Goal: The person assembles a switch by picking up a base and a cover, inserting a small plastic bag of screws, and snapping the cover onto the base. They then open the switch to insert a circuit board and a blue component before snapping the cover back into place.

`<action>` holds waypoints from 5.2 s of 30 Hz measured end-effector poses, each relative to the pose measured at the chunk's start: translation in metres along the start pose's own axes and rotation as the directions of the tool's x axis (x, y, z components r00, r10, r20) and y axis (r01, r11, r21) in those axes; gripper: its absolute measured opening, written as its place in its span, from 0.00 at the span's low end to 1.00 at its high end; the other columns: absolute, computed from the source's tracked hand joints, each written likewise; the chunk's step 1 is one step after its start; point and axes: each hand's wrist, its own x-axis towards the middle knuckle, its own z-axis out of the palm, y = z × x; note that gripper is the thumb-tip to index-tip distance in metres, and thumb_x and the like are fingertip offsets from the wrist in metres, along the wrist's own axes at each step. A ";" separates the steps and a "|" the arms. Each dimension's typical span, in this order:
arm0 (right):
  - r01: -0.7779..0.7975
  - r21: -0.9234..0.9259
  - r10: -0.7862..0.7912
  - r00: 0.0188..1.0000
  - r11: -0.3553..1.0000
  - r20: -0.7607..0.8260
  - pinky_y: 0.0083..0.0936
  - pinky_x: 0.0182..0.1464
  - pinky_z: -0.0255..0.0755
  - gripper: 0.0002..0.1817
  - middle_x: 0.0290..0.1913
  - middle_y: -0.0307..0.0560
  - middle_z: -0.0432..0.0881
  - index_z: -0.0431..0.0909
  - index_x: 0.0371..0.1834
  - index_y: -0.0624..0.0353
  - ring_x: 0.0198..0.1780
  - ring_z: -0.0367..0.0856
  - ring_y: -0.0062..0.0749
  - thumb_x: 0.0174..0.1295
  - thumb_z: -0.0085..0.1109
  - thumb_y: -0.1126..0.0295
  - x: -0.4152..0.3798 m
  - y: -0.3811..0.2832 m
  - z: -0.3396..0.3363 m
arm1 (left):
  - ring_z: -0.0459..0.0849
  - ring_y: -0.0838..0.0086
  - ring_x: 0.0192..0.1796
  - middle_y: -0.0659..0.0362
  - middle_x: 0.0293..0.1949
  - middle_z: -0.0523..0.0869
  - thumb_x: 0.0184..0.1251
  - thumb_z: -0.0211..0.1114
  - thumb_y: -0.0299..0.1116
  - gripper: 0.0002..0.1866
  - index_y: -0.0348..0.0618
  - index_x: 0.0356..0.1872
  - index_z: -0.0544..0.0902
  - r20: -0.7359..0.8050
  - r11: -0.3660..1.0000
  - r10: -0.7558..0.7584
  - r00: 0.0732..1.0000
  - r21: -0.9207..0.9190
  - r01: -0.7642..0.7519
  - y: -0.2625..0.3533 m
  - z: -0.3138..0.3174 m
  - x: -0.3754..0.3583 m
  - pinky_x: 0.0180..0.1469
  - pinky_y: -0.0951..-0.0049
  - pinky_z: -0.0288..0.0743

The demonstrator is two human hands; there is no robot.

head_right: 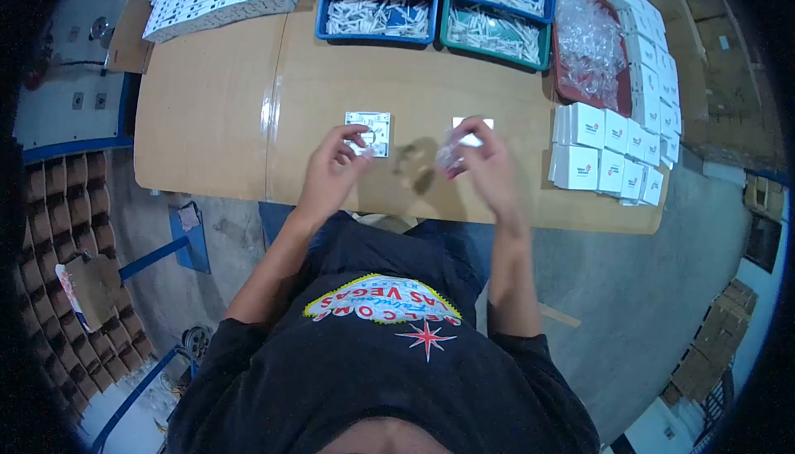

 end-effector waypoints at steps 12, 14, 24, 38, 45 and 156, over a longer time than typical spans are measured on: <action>0.006 -0.048 0.001 0.989 0.999 0.147 0.21 0.46 0.81 0.23 0.53 0.45 0.81 0.69 0.70 0.61 0.45 0.85 0.22 0.74 0.60 0.78 -0.012 0.004 0.081 | 0.75 0.88 0.29 0.65 0.31 0.84 0.75 0.70 0.34 0.12 0.36 0.50 0.86 0.087 0.975 -0.152 0.985 -0.147 0.163 -0.016 0.012 -0.017 0.30 0.81 0.67; -0.017 -0.001 0.017 0.995 1.000 0.098 0.22 0.46 0.83 0.23 0.53 0.46 0.82 0.69 0.70 0.63 0.47 0.87 0.24 0.75 0.59 0.77 -0.012 0.004 0.083 | 0.75 0.88 0.30 0.65 0.33 0.85 0.76 0.69 0.33 0.11 0.36 0.49 0.85 -0.013 0.975 -0.123 0.992 -0.189 0.118 -0.010 0.011 -0.019 0.30 0.81 0.67; -0.157 0.064 0.150 0.983 0.985 0.107 0.22 0.41 0.83 0.11 0.39 0.46 0.87 0.79 0.54 0.68 0.36 0.88 0.26 0.73 0.64 0.75 -0.005 0.009 0.092 | 0.76 0.88 0.35 0.67 0.36 0.82 0.81 0.63 0.34 0.08 0.39 0.47 0.81 -0.123 0.942 -0.124 0.985 -0.327 0.078 0.002 0.014 -0.024 0.36 0.83 0.71; -0.054 0.161 0.054 0.999 0.986 0.008 0.21 0.44 0.85 0.15 0.42 0.45 0.86 0.80 0.57 0.68 0.41 0.89 0.27 0.69 0.66 0.77 -0.006 -0.013 0.102 | 0.77 0.84 0.35 0.63 0.36 0.81 0.83 0.61 0.34 0.10 0.38 0.50 0.73 -0.205 0.958 0.061 0.977 -0.263 -0.115 0.003 0.015 -0.031 0.37 0.79 0.72; -0.166 0.021 0.164 0.984 0.986 0.065 0.21 0.39 0.84 0.15 0.40 0.45 0.88 0.80 0.57 0.67 0.36 0.89 0.26 0.69 0.67 0.75 -0.002 0.003 0.097 | 0.74 0.86 0.30 0.63 0.34 0.77 0.83 0.60 0.32 0.09 0.42 0.51 0.69 -0.135 0.866 -0.116 0.984 -0.499 0.034 0.004 0.019 -0.035 0.29 0.81 0.68; -0.129 0.101 0.113 0.982 0.986 0.151 0.13 0.25 0.54 0.09 0.34 0.32 0.84 0.86 0.51 0.63 0.26 0.67 0.07 0.70 0.67 0.74 -0.009 0.004 0.085 | 0.84 0.82 0.44 0.62 0.43 0.88 0.79 0.66 0.33 0.11 0.37 0.53 0.86 0.080 0.913 -0.028 0.996 -0.403 0.058 0.005 0.006 -0.028 0.48 0.78 0.78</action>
